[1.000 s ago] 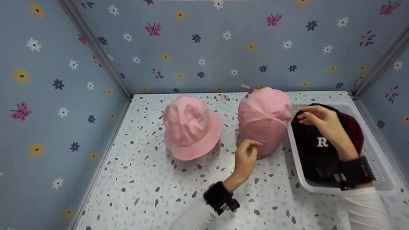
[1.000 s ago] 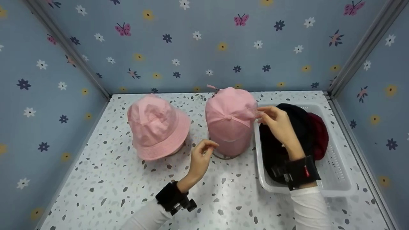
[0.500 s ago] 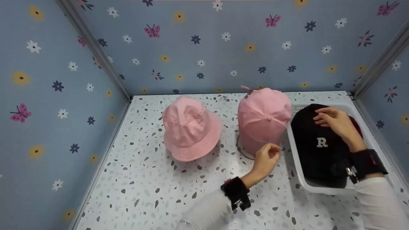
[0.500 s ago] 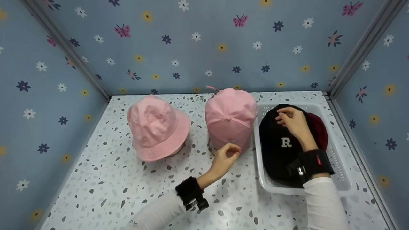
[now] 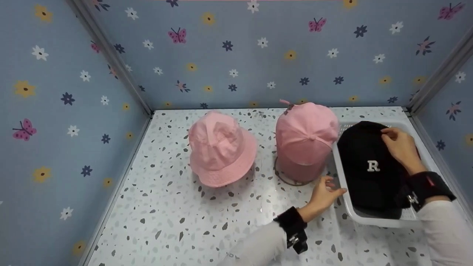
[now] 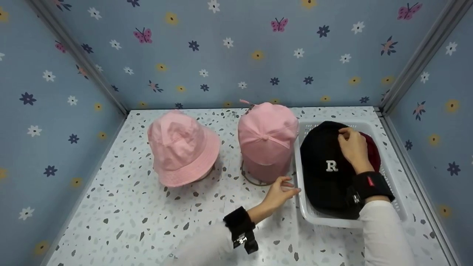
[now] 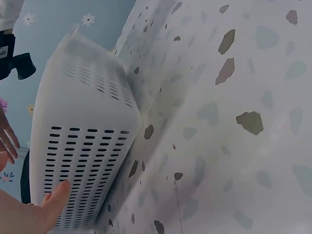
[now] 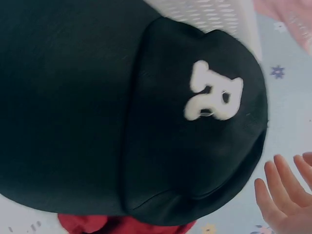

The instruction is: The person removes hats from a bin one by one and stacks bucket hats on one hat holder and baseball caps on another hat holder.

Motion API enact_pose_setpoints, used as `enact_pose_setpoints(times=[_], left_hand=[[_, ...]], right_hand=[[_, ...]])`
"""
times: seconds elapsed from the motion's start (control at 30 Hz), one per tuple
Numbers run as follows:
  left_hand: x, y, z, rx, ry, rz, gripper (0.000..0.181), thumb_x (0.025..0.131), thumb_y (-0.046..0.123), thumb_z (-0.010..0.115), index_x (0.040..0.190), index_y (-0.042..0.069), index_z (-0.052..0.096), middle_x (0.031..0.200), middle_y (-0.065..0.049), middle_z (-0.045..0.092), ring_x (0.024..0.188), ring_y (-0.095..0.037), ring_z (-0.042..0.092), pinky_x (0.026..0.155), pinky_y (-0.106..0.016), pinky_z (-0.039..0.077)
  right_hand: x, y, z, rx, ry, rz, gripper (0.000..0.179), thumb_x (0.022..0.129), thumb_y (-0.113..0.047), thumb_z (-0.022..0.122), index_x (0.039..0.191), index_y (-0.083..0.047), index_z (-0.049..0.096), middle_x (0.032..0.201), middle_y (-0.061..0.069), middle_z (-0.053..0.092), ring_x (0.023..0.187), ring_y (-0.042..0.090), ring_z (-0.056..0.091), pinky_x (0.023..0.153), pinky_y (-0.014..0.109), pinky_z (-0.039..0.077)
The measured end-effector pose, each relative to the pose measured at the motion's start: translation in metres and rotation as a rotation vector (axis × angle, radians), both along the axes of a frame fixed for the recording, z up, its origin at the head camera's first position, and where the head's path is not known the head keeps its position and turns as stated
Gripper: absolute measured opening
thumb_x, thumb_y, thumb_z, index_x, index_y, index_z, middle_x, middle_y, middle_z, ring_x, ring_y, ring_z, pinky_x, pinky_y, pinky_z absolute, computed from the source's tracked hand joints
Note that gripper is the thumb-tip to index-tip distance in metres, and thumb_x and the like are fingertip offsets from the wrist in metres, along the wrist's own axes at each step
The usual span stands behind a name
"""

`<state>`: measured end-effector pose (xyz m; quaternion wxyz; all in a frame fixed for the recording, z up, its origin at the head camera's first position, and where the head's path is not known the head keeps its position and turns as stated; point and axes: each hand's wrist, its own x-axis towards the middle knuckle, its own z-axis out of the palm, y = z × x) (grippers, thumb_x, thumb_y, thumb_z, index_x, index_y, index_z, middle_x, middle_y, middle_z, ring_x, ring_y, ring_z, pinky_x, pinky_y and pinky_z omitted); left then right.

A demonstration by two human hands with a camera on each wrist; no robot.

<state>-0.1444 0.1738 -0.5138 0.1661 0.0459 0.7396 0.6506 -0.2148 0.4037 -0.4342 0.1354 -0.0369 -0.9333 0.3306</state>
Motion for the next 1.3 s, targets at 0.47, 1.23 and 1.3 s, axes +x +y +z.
enact_pose_setpoints(times=[0.47, 1.23, 1.3], left_hand=[[0.008, 0.02, -0.013, 0.127, -0.135, -0.001, 0.04, 0.08, 0.009, 0.063, 0.116, -0.003, 0.051, 0.097, -0.008, 0.06, 0.083, -0.014, 0.058, 0.068, -0.019, 0.049], [0.009, 0.023, -0.016, 0.251, -0.189, -0.069, 0.026, 0.086, 0.005, 0.053, 0.112, 0.0, 0.055, 0.092, -0.005, 0.061, 0.082, -0.015, 0.06, 0.069, -0.022, 0.05], [0.009, 0.022, -0.017, 0.271, -0.194, -0.076, 0.025, 0.086, 0.005, 0.053, 0.11, 0.0, 0.055, 0.093, -0.005, 0.061, 0.082, -0.015, 0.06, 0.07, -0.022, 0.051]], right_hand=[[-0.006, 0.014, -0.022, 0.025, -0.112, 0.003, 0.06, 0.09, -0.03, 0.047, 0.127, 0.016, 0.031, 0.123, 0.041, 0.032, 0.111, 0.054, 0.029, 0.091, 0.06, 0.024], [0.0, 0.017, -0.029, -0.043, -0.369, 0.062, 0.073, 0.082, -0.036, 0.059, 0.117, 0.023, 0.034, 0.113, 0.041, 0.039, 0.094, 0.043, 0.046, 0.072, 0.031, 0.045], [0.001, 0.017, -0.028, -0.068, -0.378, 0.063, 0.071, 0.082, -0.037, 0.06, 0.116, 0.021, 0.037, 0.112, 0.038, 0.041, 0.086, 0.032, 0.049, 0.064, 0.019, 0.042]])
